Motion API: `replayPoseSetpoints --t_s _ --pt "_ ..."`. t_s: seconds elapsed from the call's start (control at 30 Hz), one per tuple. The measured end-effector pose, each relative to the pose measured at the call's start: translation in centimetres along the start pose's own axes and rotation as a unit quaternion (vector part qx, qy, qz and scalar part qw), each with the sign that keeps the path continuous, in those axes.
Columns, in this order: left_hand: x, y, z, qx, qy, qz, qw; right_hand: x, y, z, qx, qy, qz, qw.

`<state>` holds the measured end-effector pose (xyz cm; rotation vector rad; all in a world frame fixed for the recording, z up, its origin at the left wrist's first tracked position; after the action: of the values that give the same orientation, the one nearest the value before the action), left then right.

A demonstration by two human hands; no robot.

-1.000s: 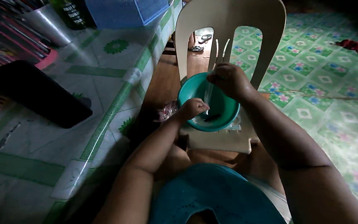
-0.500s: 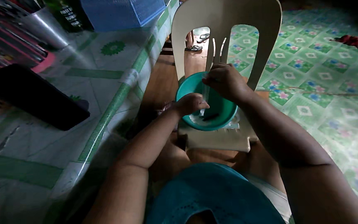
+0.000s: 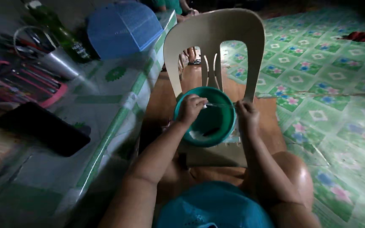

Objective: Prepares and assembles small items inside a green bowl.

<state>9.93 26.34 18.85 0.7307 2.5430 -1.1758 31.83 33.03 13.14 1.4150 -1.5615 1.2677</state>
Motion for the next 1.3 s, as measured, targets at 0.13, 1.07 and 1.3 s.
replayPoseSetpoints --t_s 0.13,1.07,1.3 --pt "-5.0 -1.2 -0.5 -0.168 0.084 0.080 0.979 -1.3 5.9 2.8 0.181 0.177 -0.148 0.956" --pt "-4.3 6.6 10.0 -0.072 -0.542 0.474 0.690 -0.4 1.7 -0.6 0.070 -0.087 0.024 0.993" --pt "-3.9 5.5 10.5 -0.178 -0.564 0.475 0.652 4.4 5.4 5.3 0.138 -0.324 0.220 0.910"
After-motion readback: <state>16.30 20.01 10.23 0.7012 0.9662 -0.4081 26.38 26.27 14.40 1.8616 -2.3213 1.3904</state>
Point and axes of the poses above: each hand's wrist, its own z-axis away from the middle knuckle, its own y-axis out of the palm, x = y × z, the point moved 5 cm from there along -z, towards the middle knuckle, and after that the axes turned 6 degrees about z, right-handed, at the moved point
